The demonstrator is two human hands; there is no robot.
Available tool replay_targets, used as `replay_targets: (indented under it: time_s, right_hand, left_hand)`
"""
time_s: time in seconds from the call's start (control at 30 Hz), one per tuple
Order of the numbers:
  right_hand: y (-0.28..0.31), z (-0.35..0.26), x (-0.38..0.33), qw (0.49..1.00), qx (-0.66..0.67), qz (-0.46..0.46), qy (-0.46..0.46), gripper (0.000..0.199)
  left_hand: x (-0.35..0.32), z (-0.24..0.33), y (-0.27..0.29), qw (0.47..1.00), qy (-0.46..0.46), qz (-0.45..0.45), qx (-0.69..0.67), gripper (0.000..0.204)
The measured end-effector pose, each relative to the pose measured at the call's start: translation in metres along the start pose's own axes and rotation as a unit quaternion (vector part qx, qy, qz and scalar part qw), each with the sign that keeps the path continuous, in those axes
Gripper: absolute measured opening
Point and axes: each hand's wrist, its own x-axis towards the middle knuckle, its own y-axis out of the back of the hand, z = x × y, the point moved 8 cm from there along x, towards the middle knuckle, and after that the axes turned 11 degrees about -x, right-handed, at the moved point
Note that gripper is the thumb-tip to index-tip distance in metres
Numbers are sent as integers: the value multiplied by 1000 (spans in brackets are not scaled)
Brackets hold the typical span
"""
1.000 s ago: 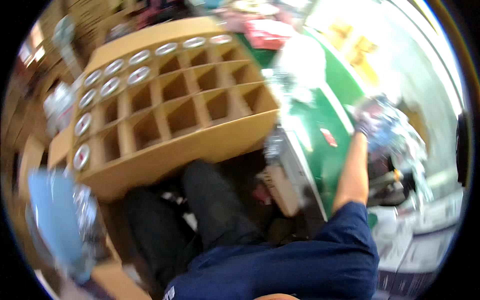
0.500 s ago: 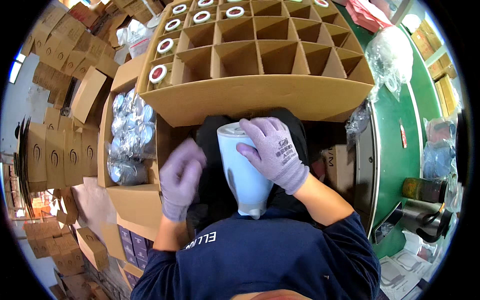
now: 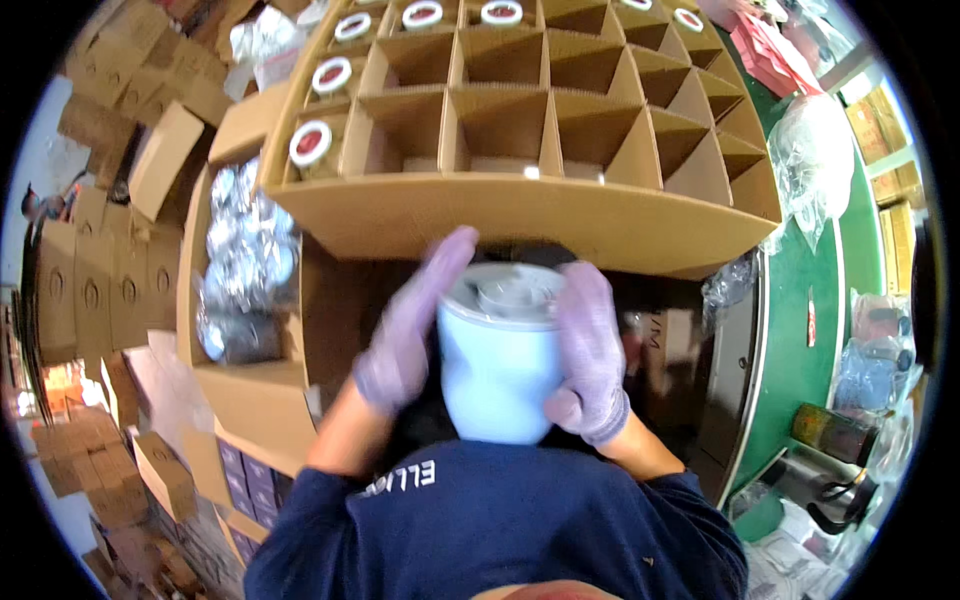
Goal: The person assembles carafes by placing a glass flask into a plastic body, attaching a lid, and packing the unit into a cardboard box.
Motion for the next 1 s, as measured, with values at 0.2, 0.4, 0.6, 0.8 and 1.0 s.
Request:
replay_targets:
  time_s: [0.2,0.4,0.6,0.8,1.0]
  right_hand:
    - [6,41,-10,989,13,18,-143,58]
    - [-4,57,-23,981,24,44,-187,60]
    - [-3,63,-25,987,-1,54,-149,55]
    - [-17,82,-37,976,9,-10,-217,57]
    - [-10,74,-28,983,36,-11,-182,67]
  left_hand:
    - [9,-37,14,971,124,116,-166,57]
    - [14,-22,1,966,124,125,-192,51]
    - [5,-14,-3,872,201,254,-367,52]
    - [11,13,-8,981,0,79,-177,62]
    - [-17,48,-13,964,-170,-75,-193,55]
